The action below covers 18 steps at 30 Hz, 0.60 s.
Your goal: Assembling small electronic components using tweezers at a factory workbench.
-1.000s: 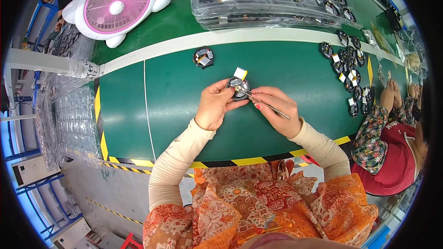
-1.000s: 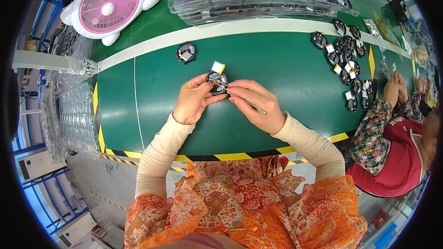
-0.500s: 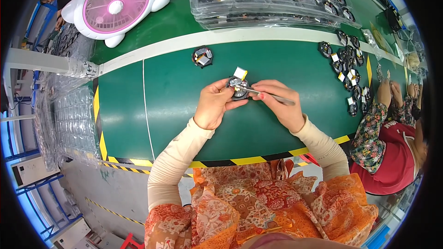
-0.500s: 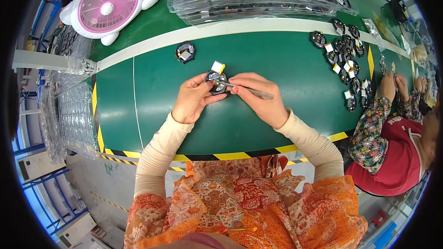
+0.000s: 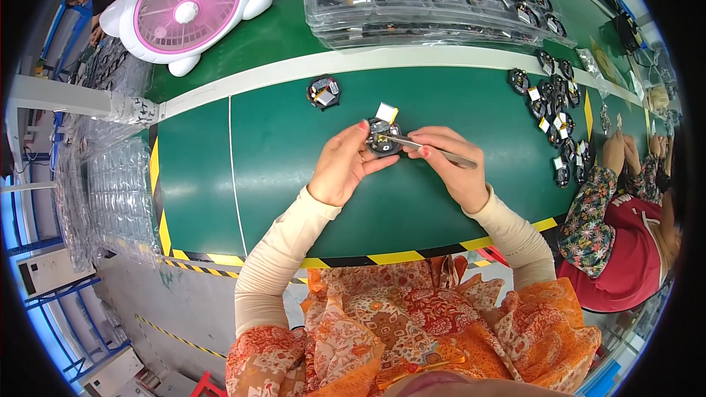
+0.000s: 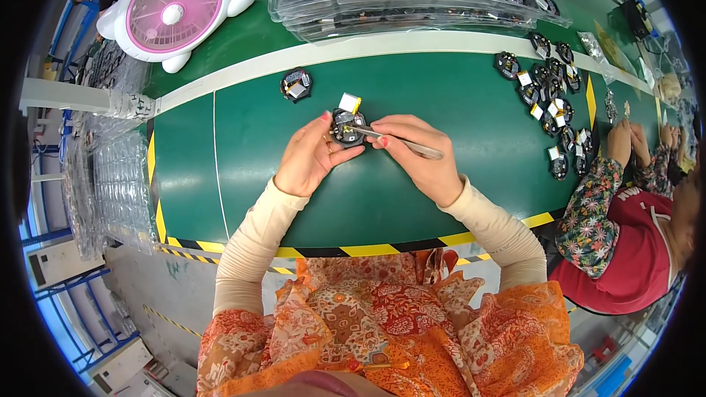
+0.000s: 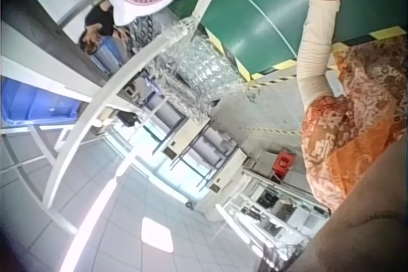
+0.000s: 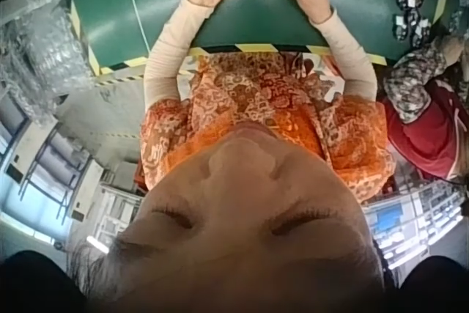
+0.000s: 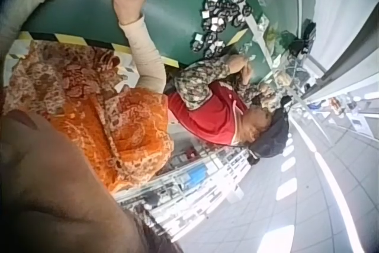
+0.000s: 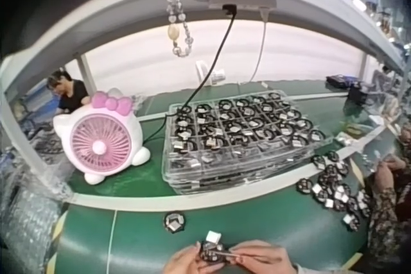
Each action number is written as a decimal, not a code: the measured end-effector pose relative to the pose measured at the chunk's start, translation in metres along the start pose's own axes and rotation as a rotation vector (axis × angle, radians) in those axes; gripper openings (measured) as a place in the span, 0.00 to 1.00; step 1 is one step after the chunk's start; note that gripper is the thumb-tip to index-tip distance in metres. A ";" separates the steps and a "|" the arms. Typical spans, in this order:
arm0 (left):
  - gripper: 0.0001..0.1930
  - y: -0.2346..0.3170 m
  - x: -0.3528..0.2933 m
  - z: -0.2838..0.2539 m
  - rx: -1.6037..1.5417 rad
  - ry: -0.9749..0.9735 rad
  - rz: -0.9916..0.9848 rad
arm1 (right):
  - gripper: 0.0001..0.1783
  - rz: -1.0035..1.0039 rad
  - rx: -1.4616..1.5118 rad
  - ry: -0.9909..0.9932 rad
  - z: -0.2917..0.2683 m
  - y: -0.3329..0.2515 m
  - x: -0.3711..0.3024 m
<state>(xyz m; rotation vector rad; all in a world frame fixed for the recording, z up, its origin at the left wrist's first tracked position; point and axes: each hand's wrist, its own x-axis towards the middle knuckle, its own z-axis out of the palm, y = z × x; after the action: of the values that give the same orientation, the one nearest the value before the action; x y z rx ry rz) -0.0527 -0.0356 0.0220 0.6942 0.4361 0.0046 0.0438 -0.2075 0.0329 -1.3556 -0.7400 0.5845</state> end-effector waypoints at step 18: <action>0.32 -0.007 0.003 -0.006 -0.185 -0.358 0.006 | 0.10 -0.271 -0.190 -0.090 -0.004 -0.013 -0.010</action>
<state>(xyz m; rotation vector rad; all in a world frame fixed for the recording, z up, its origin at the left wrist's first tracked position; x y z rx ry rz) -0.0534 -0.0370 0.0117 0.5000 0.0878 -0.0718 0.0394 -0.2193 0.0442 -1.3795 -1.0546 0.3680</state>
